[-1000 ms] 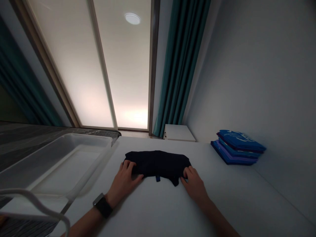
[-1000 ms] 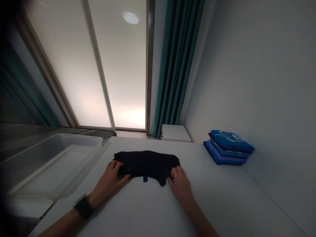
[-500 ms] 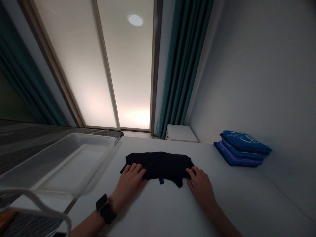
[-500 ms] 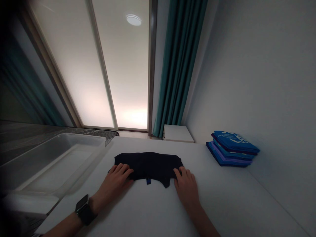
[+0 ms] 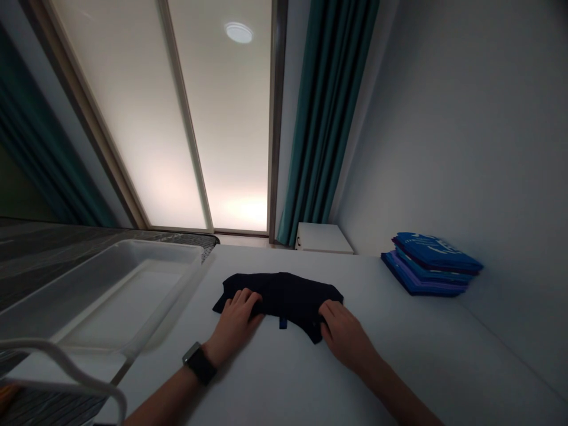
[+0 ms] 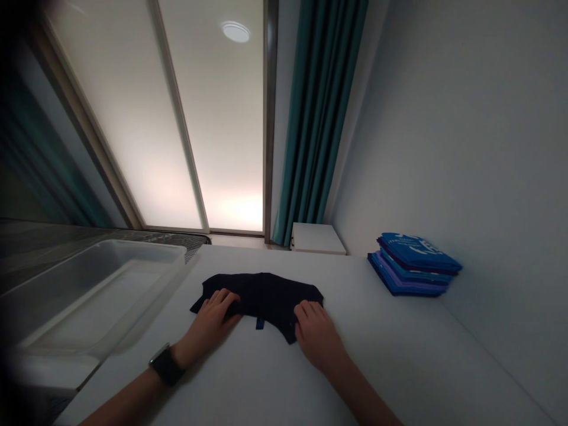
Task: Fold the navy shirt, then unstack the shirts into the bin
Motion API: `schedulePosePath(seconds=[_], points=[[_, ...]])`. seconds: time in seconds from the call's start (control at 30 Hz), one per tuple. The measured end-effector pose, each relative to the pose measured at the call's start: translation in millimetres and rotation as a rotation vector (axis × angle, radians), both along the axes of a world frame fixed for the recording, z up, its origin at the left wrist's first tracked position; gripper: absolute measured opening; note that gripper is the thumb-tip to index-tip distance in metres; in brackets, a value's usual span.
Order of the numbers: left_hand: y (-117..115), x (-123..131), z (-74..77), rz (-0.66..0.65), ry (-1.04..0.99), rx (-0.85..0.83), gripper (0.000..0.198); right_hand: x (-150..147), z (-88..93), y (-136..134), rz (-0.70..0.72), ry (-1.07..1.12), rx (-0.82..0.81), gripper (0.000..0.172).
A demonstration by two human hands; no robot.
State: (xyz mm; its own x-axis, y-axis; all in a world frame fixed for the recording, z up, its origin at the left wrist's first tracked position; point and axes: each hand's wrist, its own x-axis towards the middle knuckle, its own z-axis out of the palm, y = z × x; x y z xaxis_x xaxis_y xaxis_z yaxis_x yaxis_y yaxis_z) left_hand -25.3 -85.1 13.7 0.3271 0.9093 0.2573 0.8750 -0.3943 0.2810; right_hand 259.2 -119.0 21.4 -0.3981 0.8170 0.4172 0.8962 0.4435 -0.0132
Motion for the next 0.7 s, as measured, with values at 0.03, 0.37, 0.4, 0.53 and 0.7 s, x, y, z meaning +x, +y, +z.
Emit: schedulePosePath(seconds=[0.03, 0.37, 0.4, 0.53, 0.7], points=[[1, -1, 0.3, -0.002, -0.006, -0.006, 0.015, -1, -4.2, -3, 0.022, -0.01, -0.008, 0.017], [2, -24, 13.1, -0.211, 0.086, 0.049, 0.011, -1, -19.6, 6, -0.078, -0.098, -0.019, 0.015], [0, -23, 14.6, -0.216, 0.123, 0.073, 0.012, -2, -17.6, 9, -0.094, -0.125, -0.024, 0.016], [-8, -12, 16.9, -0.207, 0.248, 0.106, 0.015, -4, -11.6, 17, -0.066, -0.229, 0.001, 0.021], [-15, 0, 14.8, -0.168, 0.328, 0.086, 0.021, -4, -8.7, 20, 0.044, -0.298, -0.025, 0.028]])
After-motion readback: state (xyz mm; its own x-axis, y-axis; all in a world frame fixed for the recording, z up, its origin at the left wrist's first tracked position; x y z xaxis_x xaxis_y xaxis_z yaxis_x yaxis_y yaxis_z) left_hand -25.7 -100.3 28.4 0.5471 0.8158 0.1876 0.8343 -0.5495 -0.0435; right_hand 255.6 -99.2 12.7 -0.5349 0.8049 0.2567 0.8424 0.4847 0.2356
